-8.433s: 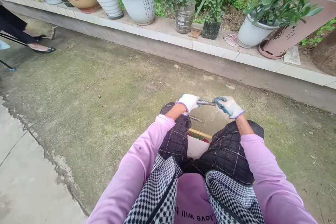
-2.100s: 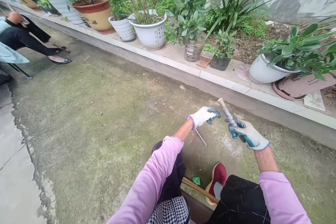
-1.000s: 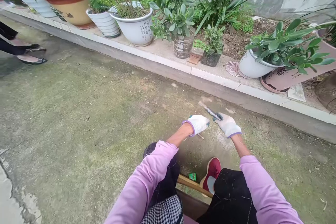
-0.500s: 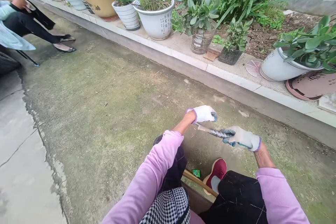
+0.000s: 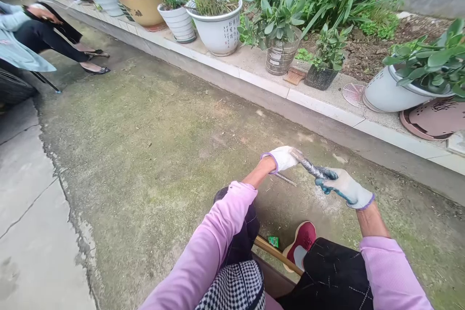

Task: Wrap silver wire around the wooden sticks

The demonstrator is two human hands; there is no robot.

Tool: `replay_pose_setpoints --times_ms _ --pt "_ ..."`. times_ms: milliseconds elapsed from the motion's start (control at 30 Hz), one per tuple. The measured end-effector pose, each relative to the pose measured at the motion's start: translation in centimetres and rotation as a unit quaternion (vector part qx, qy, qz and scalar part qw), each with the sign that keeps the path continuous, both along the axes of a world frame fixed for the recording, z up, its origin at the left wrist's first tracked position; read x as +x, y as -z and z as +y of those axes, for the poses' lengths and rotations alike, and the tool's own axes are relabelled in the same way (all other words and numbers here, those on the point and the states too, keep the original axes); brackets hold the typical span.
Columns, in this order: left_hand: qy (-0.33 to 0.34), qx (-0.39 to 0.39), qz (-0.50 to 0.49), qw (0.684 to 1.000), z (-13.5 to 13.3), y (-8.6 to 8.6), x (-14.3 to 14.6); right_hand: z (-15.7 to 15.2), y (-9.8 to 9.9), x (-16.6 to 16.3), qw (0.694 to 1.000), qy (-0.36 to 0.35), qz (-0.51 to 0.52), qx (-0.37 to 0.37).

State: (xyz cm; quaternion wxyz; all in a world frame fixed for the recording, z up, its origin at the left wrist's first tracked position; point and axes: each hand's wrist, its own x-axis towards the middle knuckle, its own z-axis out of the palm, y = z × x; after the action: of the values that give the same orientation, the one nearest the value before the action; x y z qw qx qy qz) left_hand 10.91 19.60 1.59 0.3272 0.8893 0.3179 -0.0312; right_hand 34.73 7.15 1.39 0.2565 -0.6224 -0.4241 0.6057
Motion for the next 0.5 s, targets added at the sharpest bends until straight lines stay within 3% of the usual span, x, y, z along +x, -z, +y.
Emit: replay_pose_setpoints --times_ms 200,500 --pt "-0.001 -0.018 0.061 0.998 -1.4 -1.1 -0.1 0.4 1.2 -1.3 0.993 0.082 0.065 0.059" --pt "-0.022 -0.012 0.133 0.991 -1.4 -2.4 -0.3 1.4 2.4 -2.2 0.985 0.144 0.072 0.066"
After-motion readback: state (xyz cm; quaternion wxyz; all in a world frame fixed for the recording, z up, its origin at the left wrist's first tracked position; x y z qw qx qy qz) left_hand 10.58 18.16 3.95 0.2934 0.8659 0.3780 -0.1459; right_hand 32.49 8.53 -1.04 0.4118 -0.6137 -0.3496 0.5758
